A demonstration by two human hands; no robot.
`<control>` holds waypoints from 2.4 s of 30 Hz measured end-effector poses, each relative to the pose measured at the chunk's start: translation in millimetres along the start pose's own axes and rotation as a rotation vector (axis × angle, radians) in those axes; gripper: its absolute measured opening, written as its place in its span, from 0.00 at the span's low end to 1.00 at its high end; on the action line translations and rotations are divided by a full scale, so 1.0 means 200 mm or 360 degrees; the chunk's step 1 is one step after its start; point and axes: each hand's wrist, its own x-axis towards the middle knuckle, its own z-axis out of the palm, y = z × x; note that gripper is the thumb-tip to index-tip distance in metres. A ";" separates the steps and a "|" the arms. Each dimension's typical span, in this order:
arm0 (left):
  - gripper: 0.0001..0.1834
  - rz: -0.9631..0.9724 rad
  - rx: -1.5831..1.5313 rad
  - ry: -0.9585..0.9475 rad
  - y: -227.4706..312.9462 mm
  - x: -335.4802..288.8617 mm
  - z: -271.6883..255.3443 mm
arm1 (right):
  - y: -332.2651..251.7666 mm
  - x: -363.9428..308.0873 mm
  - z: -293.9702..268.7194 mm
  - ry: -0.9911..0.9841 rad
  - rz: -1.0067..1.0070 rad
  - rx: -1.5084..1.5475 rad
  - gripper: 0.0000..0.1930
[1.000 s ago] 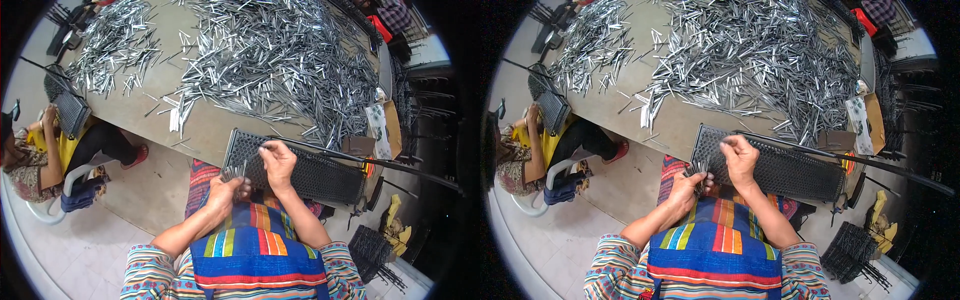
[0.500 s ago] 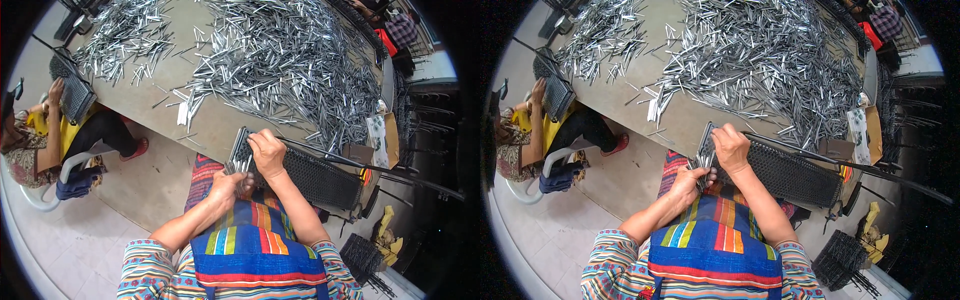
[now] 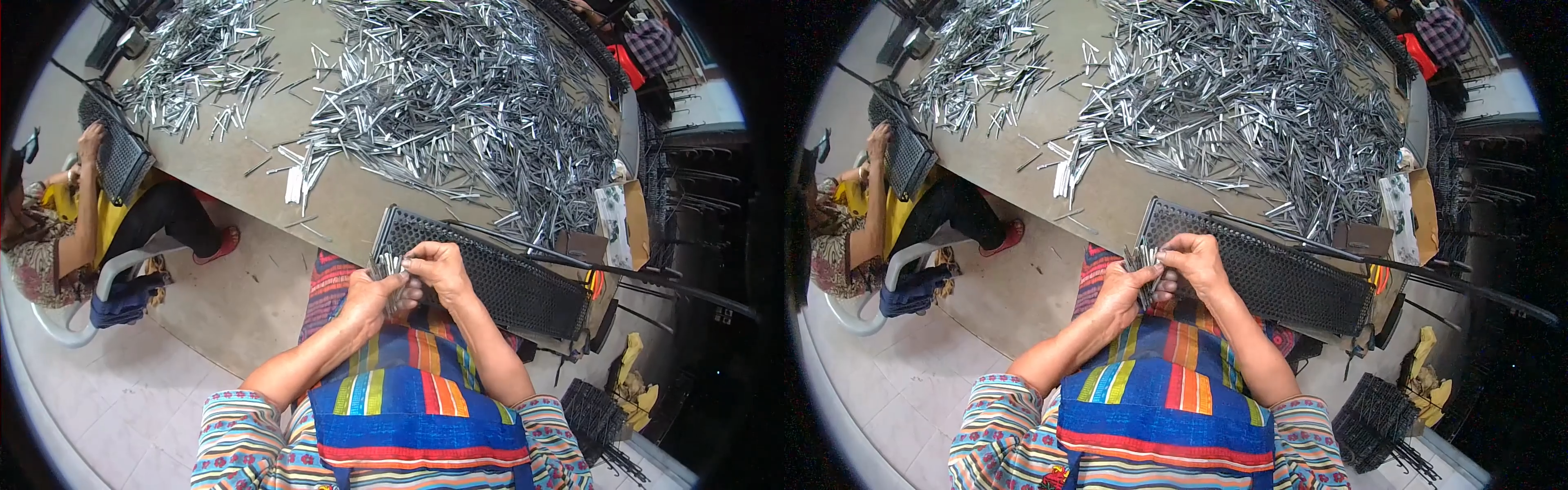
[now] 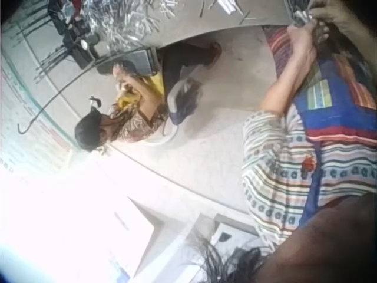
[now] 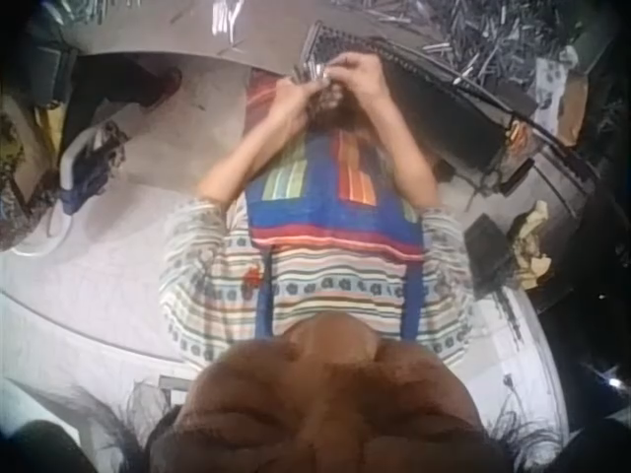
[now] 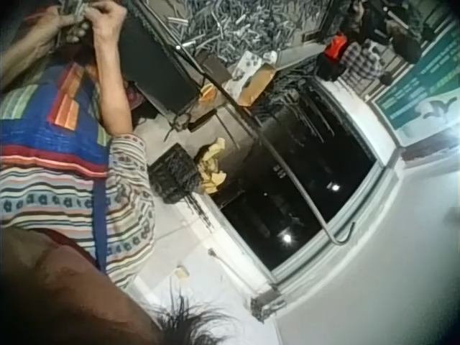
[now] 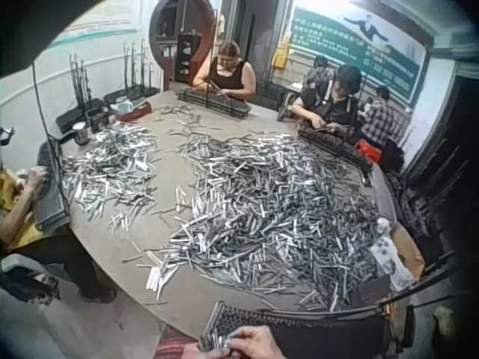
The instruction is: Inserting small metal pins into a perforated metal grid or mesh sheet.
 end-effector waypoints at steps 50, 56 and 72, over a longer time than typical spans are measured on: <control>0.05 0.0083 -0.0123 0.0128 -0.06 0.06 0.03 | -0.02 0.01 -0.07 0.0382 -0.0367 -0.0095 0.02; 0.05 0.0035 -0.0145 0.0161 -0.07 0.08 0.00 | -0.10 -0.01 -0.10 0.0322 -0.0204 -0.0068 0.03; 0.06 0.0198 -0.0144 0.0046 -0.14 0.05 0.06 | 0.05 -0.04 -0.06 0.0299 -0.0139 -0.0008 0.02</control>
